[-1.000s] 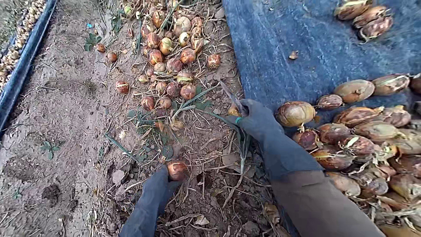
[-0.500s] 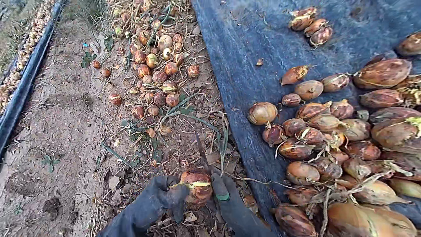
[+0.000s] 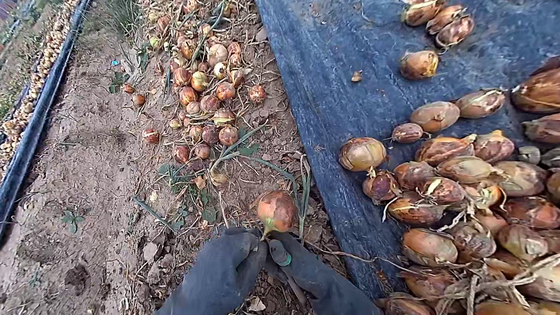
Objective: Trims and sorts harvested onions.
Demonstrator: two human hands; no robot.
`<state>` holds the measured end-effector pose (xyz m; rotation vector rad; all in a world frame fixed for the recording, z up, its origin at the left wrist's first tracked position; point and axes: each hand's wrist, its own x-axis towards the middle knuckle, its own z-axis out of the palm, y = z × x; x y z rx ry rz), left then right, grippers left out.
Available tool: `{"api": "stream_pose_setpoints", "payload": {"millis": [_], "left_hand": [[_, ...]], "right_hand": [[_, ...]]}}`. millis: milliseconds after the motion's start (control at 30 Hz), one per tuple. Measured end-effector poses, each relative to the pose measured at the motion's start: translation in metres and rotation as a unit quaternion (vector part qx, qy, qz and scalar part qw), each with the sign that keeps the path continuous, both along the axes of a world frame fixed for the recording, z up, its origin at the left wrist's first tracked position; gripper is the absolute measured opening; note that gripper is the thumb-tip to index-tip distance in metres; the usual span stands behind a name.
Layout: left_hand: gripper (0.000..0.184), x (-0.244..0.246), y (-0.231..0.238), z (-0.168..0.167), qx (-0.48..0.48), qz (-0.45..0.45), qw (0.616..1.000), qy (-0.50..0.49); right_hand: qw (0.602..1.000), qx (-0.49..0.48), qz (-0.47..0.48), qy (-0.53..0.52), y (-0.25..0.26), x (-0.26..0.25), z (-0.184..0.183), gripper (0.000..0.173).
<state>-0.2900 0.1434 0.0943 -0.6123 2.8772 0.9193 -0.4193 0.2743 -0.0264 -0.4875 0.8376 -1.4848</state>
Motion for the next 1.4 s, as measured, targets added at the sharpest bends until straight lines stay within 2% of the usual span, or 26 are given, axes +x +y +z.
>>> {"api": "stream_pose_setpoints", "payload": {"millis": [67, 133, 200, 233, 267, 333, 400, 467, 533, 567, 633, 767, 833, 867, 900, 933, 1000, 1067, 1133, 1167, 1200, 1233, 1267, 1300, 1333, 1400], "left_hand": [[0.036, -0.007, -0.001, 0.001, 0.025, -0.029, 0.993, -0.113], [0.036, -0.021, -0.012, -0.003, 0.048, -0.038, 0.98, -0.19], [0.03, -0.039, -0.037, -0.014, -0.032, -0.012, 0.973, -0.229], [0.03, -0.052, -0.057, -0.02, -0.082, 0.005, 0.966, -0.247], [0.031, -0.062, -0.079, -0.031, -0.121, 0.025, 0.962, -0.244], [0.029, -0.075, -0.122, -0.059, -0.189, 0.056, 0.952, -0.232], [0.029, -0.086, -0.146, -0.077, -0.27, 0.08, 0.918, -0.28], [0.033, -0.094, -0.152, -0.078, -0.304, 0.122, 0.886, -0.328], [0.058, -0.103, -0.156, -0.068, -0.287, 0.159, 0.86, -0.392], [0.071, -0.103, -0.158, -0.063, -0.261, 0.169, 0.849, -0.427], [0.078, -0.094, -0.172, -0.064, -0.197, 0.169, 0.861, -0.438], [0.071, -0.055, -0.186, -0.09, -0.091, 0.208, 0.921, -0.317], [0.069, -0.03, -0.161, -0.089, -0.025, 0.193, 0.954, -0.227], [0.065, -0.012, -0.139, -0.084, 0.054, 0.186, 0.967, -0.168], [0.058, 0.007, -0.114, -0.078, 0.165, 0.184, 0.963, -0.103], [0.05, 0.023, -0.087, -0.072, 0.278, 0.169, 0.945, -0.034], [0.04, 0.047, -0.044, -0.064, 0.427, 0.11, 0.896, 0.051], [0.037, 0.059, -0.019, -0.06, 0.525, 0.09, 0.842, 0.087], [0.037, 0.058, -0.007, -0.044, 0.568, 0.154, 0.805, 0.081], [0.038, 0.052, -0.003, -0.029, 0.535, 0.192, 0.819, 0.072], [0.032, 0.041, 0.0, -0.012, 0.44, 0.222, 0.868, 0.064], [0.031, 0.034, 0.003, 0.001, 0.298, 0.205, 0.93, 0.066], [0.035, 0.032, 0.005, 0.006, 0.13, 0.144, 0.977, 0.091], [0.034, 0.03, 0.005, 0.009, 0.005, 0.077, 0.989, 0.126], [0.028, 0.029, 0.005, 0.013, -0.057, 0.035, 0.99, 0.127], [0.026, 0.023, 0.014, 0.026, -0.089, 0.01, 0.996, -0.011]], "right_hand": [[0.993, 0.049, -0.087, 0.068, -0.008, -0.007, 0.012, 0.054], [0.95, 0.118, -0.133, 0.256, -0.019, -0.018, 0.014, 0.04], [0.89, 0.145, -0.18, 0.392, -0.024, -0.03, 0.005, 0.033], [0.873, 0.159, -0.192, 0.42, -0.023, -0.042, 0.006, 0.03], [0.876, 0.17, -0.204, 0.402, -0.022, -0.056, 0.01, 0.028], [0.899, 0.18, -0.289, 0.275, -0.024, -0.075, 0.034, 0.028], [0.889, 0.202, -0.331, 0.244, -0.025, -0.086, 0.061, 0.031], [0.902, 0.195, -0.313, 0.225, -0.018, -0.08, 0.058, 0.035], [0.934, 0.181, -0.261, 0.165, -0.006, -0.061, 0.032, 0.042], [0.945, 0.191, -0.232, 0.132, 0.001, -0.048, 0.022, 0.043], [0.951, 0.223, -0.199, 0.077, 0.013, -0.025, 0.009, 0.042], [0.941, 0.269, -0.206, 0.003, 0.026, 0.01, 0.0, 0.044], [0.944, 0.268, -0.189, -0.017, 0.03, 0.014, -0.004, 0.054], [0.948, 0.264, -0.174, -0.025, 0.032, 0.015, -0.005, 0.057], [0.956, 0.251, -0.151, -0.029, 0.033, 0.015, -0.007, 0.06], [0.965, 0.227, -0.126, -0.031, 0.033, 0.014, -0.008, 0.061], [0.985, 0.141, -0.095, -0.035, 0.031, 0.014, -0.005, 0.064], [0.994, 0.07, -0.087, -0.014, 0.023, 0.014, 0.004, 0.065], [0.991, 0.054, -0.105, 0.057, 0.016, 0.013, 0.012, 0.061], [0.987, 0.058, -0.126, 0.083, 0.013, 0.014, 0.012, 0.057], [0.981, 0.069, -0.15, 0.104, 0.012, 0.014, 0.011, 0.052], [0.974, 0.089, -0.172, 0.119, 0.012, 0.015, 0.008, 0.049], [0.969, 0.107, -0.183, 0.124, 0.013, 0.016, 0.006, 0.05], [0.967, 0.116, -0.185, 0.13, 0.015, 0.018, 0.004, 0.053], [0.967, 0.117, -0.172, 0.147, 0.018, 0.02, 0.004, 0.054], [0.962, 0.104, -0.126, 0.22, 0.024, 0.021, 0.015, 0.06]]}}
